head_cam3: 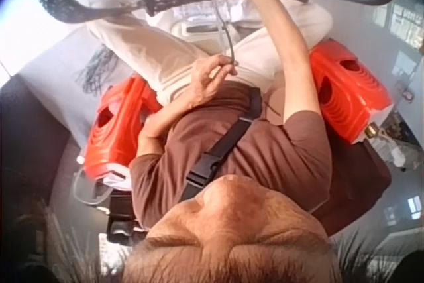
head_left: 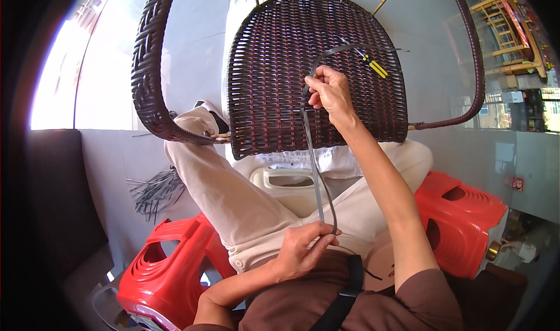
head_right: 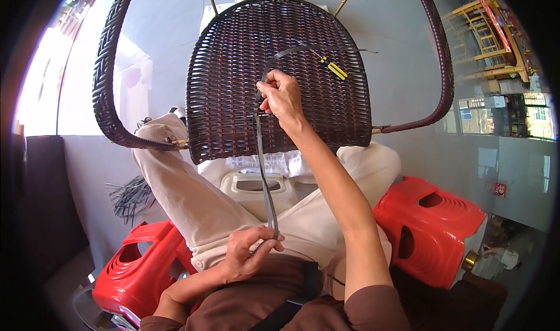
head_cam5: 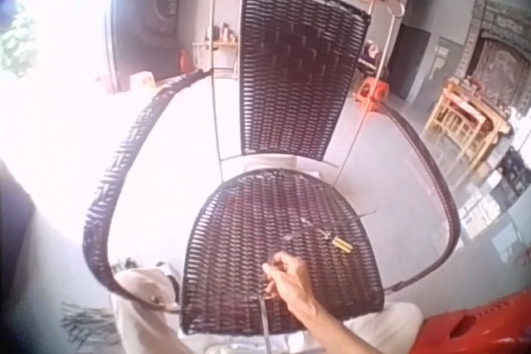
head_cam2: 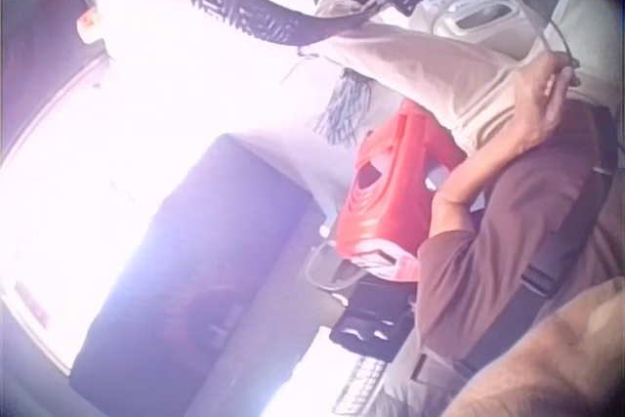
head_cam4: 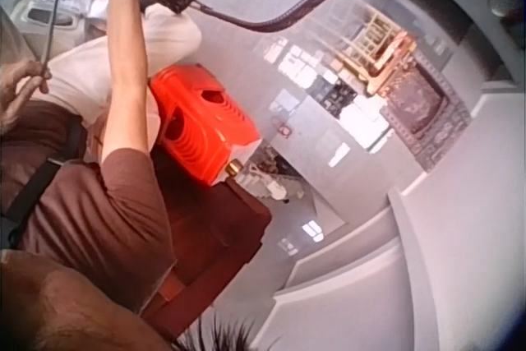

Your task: The person weaves plastic strips onto the woven frame of a brown wicker-style chair, using a small awl tool to secure and thread the loose strands into the structure.

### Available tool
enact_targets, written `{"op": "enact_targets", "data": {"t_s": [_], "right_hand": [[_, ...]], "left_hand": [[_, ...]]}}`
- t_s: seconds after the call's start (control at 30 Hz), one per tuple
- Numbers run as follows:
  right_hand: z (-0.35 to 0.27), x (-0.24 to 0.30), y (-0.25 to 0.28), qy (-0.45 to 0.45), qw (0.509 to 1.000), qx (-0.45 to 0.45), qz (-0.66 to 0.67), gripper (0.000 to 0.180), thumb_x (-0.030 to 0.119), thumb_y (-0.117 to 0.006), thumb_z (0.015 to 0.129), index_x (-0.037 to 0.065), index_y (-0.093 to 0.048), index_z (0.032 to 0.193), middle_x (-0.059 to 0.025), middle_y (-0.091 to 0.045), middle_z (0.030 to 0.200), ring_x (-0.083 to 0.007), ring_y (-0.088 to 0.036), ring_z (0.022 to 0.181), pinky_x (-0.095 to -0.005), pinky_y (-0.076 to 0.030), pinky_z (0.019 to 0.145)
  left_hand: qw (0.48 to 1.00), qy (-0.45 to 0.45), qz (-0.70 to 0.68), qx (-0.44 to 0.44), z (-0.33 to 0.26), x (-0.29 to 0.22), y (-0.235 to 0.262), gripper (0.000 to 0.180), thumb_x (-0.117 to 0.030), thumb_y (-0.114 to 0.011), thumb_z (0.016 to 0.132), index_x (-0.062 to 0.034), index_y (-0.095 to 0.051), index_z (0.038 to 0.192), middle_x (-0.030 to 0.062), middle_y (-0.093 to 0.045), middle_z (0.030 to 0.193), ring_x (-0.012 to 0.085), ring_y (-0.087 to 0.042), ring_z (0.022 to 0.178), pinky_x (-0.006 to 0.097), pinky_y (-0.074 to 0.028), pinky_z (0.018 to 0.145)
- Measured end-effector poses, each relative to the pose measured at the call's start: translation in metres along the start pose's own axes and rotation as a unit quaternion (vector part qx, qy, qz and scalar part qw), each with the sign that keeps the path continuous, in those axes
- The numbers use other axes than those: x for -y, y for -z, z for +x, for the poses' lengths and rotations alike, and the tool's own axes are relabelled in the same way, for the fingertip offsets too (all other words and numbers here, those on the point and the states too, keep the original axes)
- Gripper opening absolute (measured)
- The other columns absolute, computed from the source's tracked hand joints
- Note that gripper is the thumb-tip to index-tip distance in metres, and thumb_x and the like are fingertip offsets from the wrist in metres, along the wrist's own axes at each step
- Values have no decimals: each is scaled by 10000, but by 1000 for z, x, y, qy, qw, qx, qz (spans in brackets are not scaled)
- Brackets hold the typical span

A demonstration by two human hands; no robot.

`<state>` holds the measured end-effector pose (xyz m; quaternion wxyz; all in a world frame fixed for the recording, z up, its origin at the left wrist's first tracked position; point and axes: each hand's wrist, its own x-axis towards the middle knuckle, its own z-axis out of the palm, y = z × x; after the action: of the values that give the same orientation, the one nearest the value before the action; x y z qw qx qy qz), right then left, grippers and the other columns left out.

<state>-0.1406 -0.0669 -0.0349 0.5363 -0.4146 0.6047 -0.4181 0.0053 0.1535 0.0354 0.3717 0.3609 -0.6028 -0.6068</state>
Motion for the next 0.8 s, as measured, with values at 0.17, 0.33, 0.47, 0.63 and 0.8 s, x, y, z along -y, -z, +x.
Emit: {"op": "enact_targets", "data": {"t_s": [0.17,0.33,0.47,0.63,0.8], "right_hand": [[9,13,-1,83,995,-31,-41,155,141,-570,852,53,-505,744,-30,-561,669,-92,-575,450,-175,-393,321],[14,32,-1,90,995,-23,-42,126,124,-506,889,33,-476,808,-90,-611,704,-127,-592,444,-186,-410,316],[17,30,-1,84,995,-41,-47,118,97,-479,902,27,-469,808,-96,-599,647,-137,-588,433,-196,-418,314],[34,53,-4,131,986,-76,-68,110,68,-473,895,27,-475,793,-97,-596,639,-128,-594,458,-195,-418,316],[64,112,3,258,958,-113,-45,127,125,-523,876,10,-524,821,-85,-600,657,-137,-594,465,-215,-436,347]], "left_hand": [[930,193,-294,-104,-10,16,3,131,-67,-498,898,43,-565,923,74,-618,703,135,-603,692,283,-477,728],[907,219,-338,-123,-3,30,7,168,-145,-478,919,8,-541,893,65,-576,646,136,-561,600,288,-458,751],[905,230,-336,-123,-1,35,2,172,-156,-487,918,5,-543,896,63,-575,644,134,-561,603,286,-459,746],[894,241,-348,-143,12,42,3,195,-174,-472,933,0,-549,889,58,-578,653,136,-555,602,281,-458,730],[944,161,-243,-153,46,49,8,206,-160,-439,949,10,-553,929,74,-618,752,129,-573,754,272,-423,785]]}}
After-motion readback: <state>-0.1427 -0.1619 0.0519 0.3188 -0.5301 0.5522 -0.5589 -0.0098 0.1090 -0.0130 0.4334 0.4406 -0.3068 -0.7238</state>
